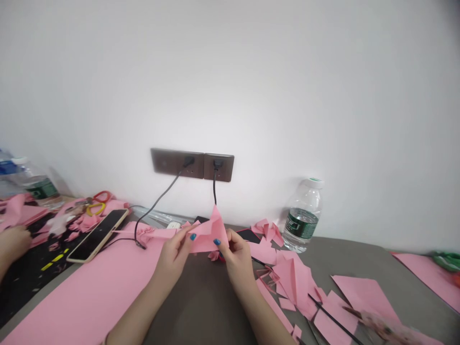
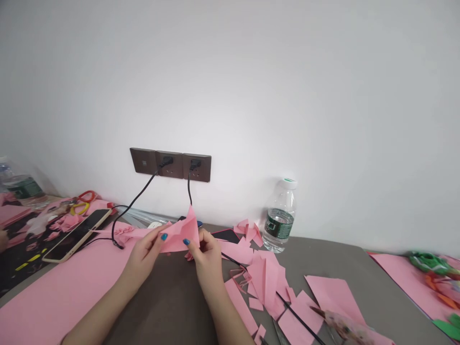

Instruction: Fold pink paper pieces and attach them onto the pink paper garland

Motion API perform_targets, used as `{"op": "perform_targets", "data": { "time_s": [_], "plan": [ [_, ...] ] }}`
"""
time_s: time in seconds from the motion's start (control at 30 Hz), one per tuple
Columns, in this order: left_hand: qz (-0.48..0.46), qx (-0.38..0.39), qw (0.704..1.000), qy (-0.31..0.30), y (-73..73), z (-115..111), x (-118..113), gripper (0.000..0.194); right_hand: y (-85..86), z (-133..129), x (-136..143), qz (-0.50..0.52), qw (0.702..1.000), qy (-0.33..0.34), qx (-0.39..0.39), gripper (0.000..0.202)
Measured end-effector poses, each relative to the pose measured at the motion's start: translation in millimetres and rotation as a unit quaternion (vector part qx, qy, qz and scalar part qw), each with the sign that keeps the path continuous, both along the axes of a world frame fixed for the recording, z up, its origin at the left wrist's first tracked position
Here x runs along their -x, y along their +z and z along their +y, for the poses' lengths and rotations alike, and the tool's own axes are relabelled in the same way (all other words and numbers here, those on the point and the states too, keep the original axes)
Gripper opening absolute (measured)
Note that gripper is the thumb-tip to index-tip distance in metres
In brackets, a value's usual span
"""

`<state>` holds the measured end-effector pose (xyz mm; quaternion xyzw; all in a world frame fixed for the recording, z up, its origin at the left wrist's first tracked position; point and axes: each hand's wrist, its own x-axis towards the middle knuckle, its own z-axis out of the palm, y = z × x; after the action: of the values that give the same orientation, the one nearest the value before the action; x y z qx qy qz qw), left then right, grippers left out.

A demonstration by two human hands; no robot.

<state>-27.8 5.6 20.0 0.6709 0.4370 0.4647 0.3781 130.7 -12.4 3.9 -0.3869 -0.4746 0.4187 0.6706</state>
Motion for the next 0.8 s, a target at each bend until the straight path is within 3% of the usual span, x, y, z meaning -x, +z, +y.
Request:
{"op": "perform_targets", "data": {
  "time_s": [0.1, 0.23, 0.5, 0.7, 0.8],
  "plan": [
    [-0.074, 0.026, 0.997, 0.027, 3.3, 1, -2, 0.04, -0.2, -1, 1, 0.011, 1.0, -0.005, -0.006, 0.034],
    [-0.104, 0.076, 0.992, -0.001, 3.7, 3, -4, 0.038, 0.4, -1, 1, 0.012, 1.0, -0.007, -0.007, 0.025],
    [-0.207, 0.169, 0.964, 0.009, -10.2, 7, -2, 0.042, -11.3, 4, 0, 0.013, 0.999, 0.038, 0.035, 0.027],
    [-0.134, 0.148, 0.98, -0.018, -4.0, 4, -4, 0.039, -7.7, 1, -2, -0.058, 0.998, 0.015, 0.017, 0.025],
    [-0.098, 0.145, 0.984, -0.044, -1.2, 3, -5, 0.037, -5.1, 1, -4, -0.045, 0.998, 0.021, 0.025, 0.026]
  ]
}}
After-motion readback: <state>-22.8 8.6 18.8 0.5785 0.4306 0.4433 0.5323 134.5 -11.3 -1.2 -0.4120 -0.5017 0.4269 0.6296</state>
